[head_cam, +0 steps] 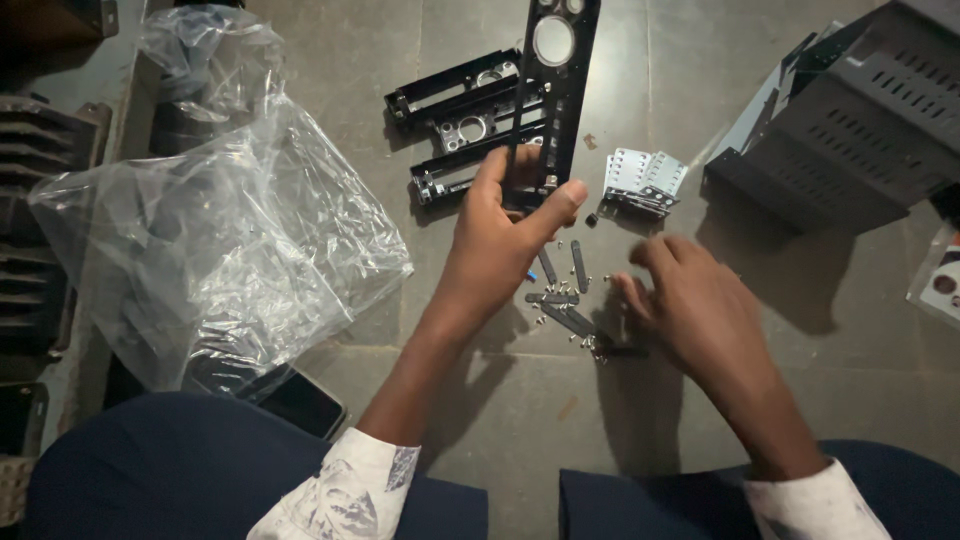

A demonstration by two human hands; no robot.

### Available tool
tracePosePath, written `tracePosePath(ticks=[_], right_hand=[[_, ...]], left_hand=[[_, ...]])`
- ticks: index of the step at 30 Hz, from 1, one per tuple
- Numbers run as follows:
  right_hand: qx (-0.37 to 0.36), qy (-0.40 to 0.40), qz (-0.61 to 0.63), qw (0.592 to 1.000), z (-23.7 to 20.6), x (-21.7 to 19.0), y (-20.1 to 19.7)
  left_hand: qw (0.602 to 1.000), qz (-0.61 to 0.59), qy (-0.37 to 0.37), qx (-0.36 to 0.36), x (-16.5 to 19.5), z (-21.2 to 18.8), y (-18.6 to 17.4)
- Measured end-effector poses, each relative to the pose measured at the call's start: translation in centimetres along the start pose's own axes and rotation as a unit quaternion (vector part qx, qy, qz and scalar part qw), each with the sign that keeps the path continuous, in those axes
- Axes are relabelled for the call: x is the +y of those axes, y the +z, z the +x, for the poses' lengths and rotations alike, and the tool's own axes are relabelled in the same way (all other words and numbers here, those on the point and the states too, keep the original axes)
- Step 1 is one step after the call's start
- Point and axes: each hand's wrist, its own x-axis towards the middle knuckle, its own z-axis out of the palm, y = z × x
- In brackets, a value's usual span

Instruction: The person assembles a black electronic device frame by attaching small metal brackets and screws using a red screwdriver. The person picks up parts from the floor, aligns them on the frame, and tightens screws to secure them.

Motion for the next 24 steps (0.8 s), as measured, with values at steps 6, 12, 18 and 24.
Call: tracePosePath(ticks=[6, 12, 18, 24], right_hand=[[0.123, -0.109, 0.1, 0.981, 3.2, -0.6, 3.5], [0.122, -0.105, 0.075, 0.984, 3.2, 0.1, 5.9], [0.118, -0.056, 0.085, 0.988, 2.1, -0.2, 5.1], [0.127, -0.077, 0.025, 0.989, 2.3, -0.2, 4.8]], left_hand=[[0.971, -0.22, -0.065, -0.065, 0.2, 0.3, -0.3], [0.873, -0.446, -0.115, -0.158, -0.1, -0.3, -0.9], [0.833, -0.507, -0.141, -0.17, -0.7, -0.8, -0.4], [0.814, -0.536, -0.149, -0.168, -0.7, -1.1, -0.9]])
